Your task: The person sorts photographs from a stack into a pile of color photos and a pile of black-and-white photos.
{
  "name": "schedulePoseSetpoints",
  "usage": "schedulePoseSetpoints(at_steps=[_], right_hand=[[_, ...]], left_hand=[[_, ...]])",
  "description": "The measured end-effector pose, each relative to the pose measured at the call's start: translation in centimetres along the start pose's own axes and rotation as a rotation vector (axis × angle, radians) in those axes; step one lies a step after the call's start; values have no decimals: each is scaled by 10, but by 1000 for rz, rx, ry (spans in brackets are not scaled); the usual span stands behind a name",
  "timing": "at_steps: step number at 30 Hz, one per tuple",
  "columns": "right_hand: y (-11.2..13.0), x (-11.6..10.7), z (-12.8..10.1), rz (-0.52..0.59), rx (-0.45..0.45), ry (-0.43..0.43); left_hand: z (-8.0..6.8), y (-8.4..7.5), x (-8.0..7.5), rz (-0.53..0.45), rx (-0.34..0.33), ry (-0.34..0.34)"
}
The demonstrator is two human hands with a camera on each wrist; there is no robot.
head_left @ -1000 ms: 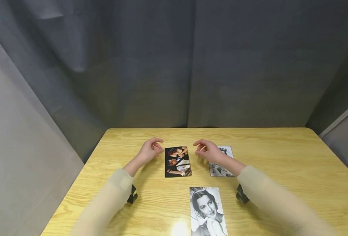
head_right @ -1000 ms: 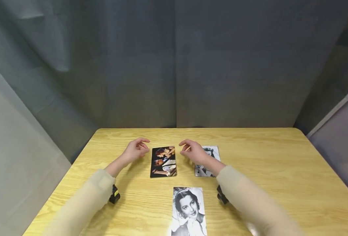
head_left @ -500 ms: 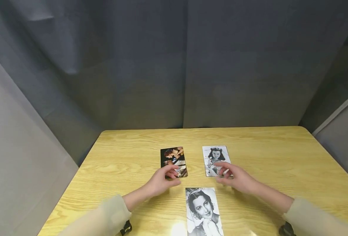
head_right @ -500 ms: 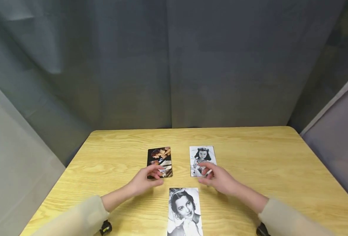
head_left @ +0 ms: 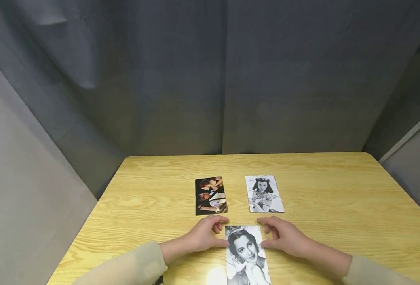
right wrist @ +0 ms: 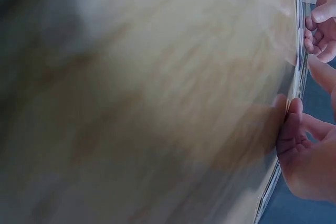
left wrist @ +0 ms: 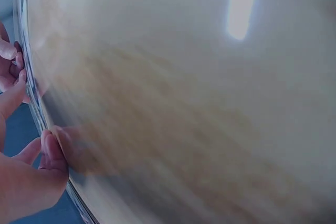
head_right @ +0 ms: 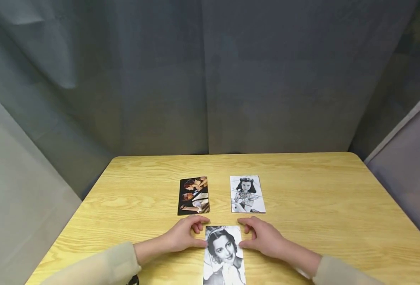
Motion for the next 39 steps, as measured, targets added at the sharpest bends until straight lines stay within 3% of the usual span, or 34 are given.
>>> schedulePoseSetpoints(at_steps=[9, 21, 33, 39], right_hand=[[-1, 1, 2, -100, 18, 11], [2, 1, 4, -131, 12, -8], [1, 3, 4, -112, 25, -30], [2, 4, 6, -47, 14, -24]], left_hand=[[0, 1, 5, 115, 17, -43], [-1, -1, 4, 148, 12, -67], [-1, -7, 6, 90, 8, -18], [-2, -9, 7, 27, 0, -8]])
Point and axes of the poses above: each hand's wrist, its own z-axis towards the middle knuckle, its own x-axis out of the palm, y = z × x, the point moved 4 cm from there along z, towards the middle knuckle, and after that the axes turned 8 degrees about -x, right-handed, at the moved point
